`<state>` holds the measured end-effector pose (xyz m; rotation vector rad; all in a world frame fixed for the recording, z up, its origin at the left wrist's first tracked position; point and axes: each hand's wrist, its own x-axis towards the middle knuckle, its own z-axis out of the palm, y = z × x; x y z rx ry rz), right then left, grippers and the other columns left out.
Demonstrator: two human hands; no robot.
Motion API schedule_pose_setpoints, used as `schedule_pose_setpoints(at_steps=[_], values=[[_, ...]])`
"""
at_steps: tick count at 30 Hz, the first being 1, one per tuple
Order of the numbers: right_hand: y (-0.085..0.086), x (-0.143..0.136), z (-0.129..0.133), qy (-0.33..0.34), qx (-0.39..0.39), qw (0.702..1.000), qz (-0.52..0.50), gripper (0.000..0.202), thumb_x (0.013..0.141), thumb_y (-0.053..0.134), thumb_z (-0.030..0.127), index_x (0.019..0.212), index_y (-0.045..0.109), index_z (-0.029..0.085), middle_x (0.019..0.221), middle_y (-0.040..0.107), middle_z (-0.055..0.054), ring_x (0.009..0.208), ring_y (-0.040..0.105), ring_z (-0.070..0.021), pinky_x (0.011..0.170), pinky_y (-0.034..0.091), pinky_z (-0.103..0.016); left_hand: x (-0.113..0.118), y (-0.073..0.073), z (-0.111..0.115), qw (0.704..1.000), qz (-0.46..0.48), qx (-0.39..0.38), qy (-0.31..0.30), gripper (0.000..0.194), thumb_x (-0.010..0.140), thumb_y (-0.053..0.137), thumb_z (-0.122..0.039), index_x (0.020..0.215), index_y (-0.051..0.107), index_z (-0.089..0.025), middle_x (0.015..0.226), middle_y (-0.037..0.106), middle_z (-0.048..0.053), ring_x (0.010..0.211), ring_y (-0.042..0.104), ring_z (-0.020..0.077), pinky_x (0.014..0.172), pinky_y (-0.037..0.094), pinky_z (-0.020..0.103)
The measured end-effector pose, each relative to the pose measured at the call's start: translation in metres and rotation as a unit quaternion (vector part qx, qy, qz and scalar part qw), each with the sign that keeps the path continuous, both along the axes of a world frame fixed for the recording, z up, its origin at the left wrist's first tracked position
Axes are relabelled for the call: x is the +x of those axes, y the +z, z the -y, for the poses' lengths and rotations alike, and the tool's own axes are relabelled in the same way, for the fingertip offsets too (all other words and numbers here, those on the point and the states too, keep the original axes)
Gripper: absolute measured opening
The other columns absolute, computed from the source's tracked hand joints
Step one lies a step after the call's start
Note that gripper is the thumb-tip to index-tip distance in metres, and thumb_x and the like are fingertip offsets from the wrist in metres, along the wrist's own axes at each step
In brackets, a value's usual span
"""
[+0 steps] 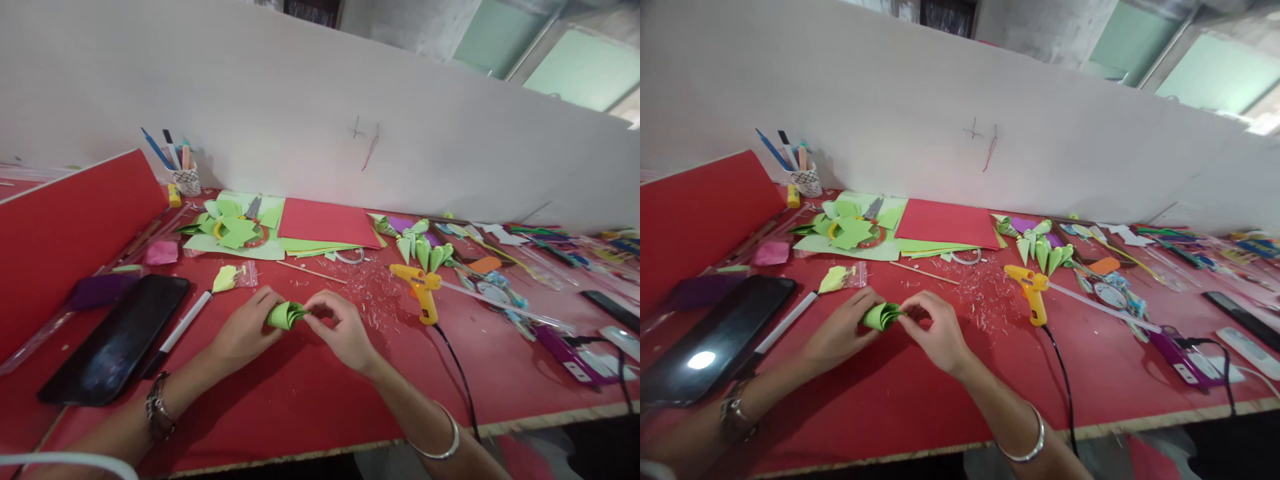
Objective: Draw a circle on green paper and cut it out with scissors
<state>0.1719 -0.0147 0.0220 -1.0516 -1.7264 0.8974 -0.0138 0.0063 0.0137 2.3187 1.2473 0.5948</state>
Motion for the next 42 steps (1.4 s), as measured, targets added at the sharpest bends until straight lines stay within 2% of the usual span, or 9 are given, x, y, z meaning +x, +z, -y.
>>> schedule_pose_setpoints(at_steps=[3, 8, 12, 16, 20, 25, 32, 42], values=[[0.0005, 0.0003, -0.0008, 0.001, 0.012, 1.000, -0.017, 0.005, 0.078, 0.056, 0.018, 0.080, 0.059, 0.020, 0.080, 0.058, -0.002, 0.075, 0.057, -0.0130, 0.068, 0.048, -0.026, 0.0015, 0.0033, 0.0006, 0.998, 0.028, -0.049, -0.025, 0.012, 0.070, 0.048, -0.016, 0.081, 0.049, -0.018, 0.079, 0.053, 0.000, 0.070, 0.051, 0.0145, 0.063, 0.039, 0.024], [0.0023, -0.0012, 0.0009, 0.014, 0.033, 0.999, -0.004, 0.007, 0.079, 0.056, 0.019, 0.081, 0.062, 0.021, 0.082, 0.058, -0.003, 0.076, 0.057, -0.0132, 0.068, 0.047, -0.026, 0.0007, 0.0050, 0.0026, 0.988, 0.036, -0.144, -0.039, 0.010, 0.071, 0.051, -0.024, 0.078, 0.054, -0.017, 0.068, 0.056, -0.002, 0.061, 0.049, 0.0125, 0.055, 0.034, 0.021], [0.0029, -0.0021, 0.0014, 0.020, 0.011, 0.999, -0.023, 0.012, 0.079, 0.055, 0.017, 0.084, 0.064, 0.022, 0.084, 0.059, -0.002, 0.078, 0.057, -0.0129, 0.065, 0.047, -0.024, 0.0011, 0.0034, 0.0026, 0.981, 0.078, -0.175, -0.042, 0.013, 0.073, 0.050, -0.027, 0.077, 0.055, -0.016, 0.067, 0.056, -0.002, 0.061, 0.047, 0.0120, 0.056, 0.035, 0.021], [0.0023, -0.0021, 0.0007, 0.022, -0.015, 0.998, -0.050, 0.013, 0.078, 0.057, 0.017, 0.082, 0.066, 0.024, 0.083, 0.059, -0.002, 0.077, 0.057, -0.0124, 0.064, 0.047, -0.024, 0.0022, 0.0012, 0.0023, 0.979, 0.103, -0.174, -0.034, 0.007, 0.072, 0.049, -0.023, 0.071, 0.051, -0.016, 0.064, 0.051, -0.004, 0.061, 0.045, 0.0112, 0.055, 0.034, 0.021], [-0.0011, -0.0027, -0.0003, 0.028, -0.032, 0.996, -0.081, 0.011, 0.076, 0.059, 0.018, 0.081, 0.067, 0.023, 0.082, 0.058, -0.001, 0.076, 0.057, -0.0122, 0.066, 0.047, -0.025, 0.0022, 0.0009, 0.0022, 0.984, 0.084, -0.153, -0.030, 0.003, 0.070, 0.048, -0.018, 0.067, 0.046, -0.017, 0.061, 0.047, -0.005, 0.058, 0.043, 0.0104, 0.053, 0.031, 0.020], [-0.0042, -0.0039, 0.0000, 0.026, -0.042, 0.990, -0.134, 0.018, 0.075, 0.060, 0.020, 0.092, 0.062, 0.024, 0.086, 0.058, -0.001, 0.079, 0.058, -0.0123, 0.071, 0.050, -0.027, 0.0020, 0.0043, 0.0015, 0.992, 0.067, -0.095, -0.042, 0.005, 0.070, 0.049, -0.015, 0.071, 0.046, -0.018, 0.066, 0.048, -0.004, 0.061, 0.044, 0.0114, 0.057, 0.033, 0.022], [0.0039, -0.0030, 0.0038, 0.024, 0.000, 0.998, -0.052, 0.012, 0.077, 0.059, 0.020, 0.087, 0.064, 0.023, 0.087, 0.059, -0.003, 0.081, 0.058, -0.0141, 0.069, 0.050, -0.027, 0.0021, 0.0046, 0.0008, 0.992, 0.078, -0.081, -0.058, 0.007, 0.072, 0.049, -0.014, 0.069, 0.044, -0.018, 0.069, 0.046, -0.003, 0.063, 0.045, 0.0118, 0.058, 0.035, 0.022], [0.0048, -0.0040, 0.0033, 0.024, 0.031, 0.999, -0.032, 0.010, 0.076, 0.061, 0.018, 0.081, 0.068, 0.022, 0.083, 0.063, -0.003, 0.078, 0.060, -0.0143, 0.072, 0.050, -0.029, 0.0008, -0.0023, -0.0002, 0.996, 0.052, -0.050, -0.046, 0.006, 0.074, 0.051, -0.014, 0.071, 0.047, -0.017, 0.071, 0.049, -0.002, 0.065, 0.046, 0.0127, 0.059, 0.035, 0.022]])
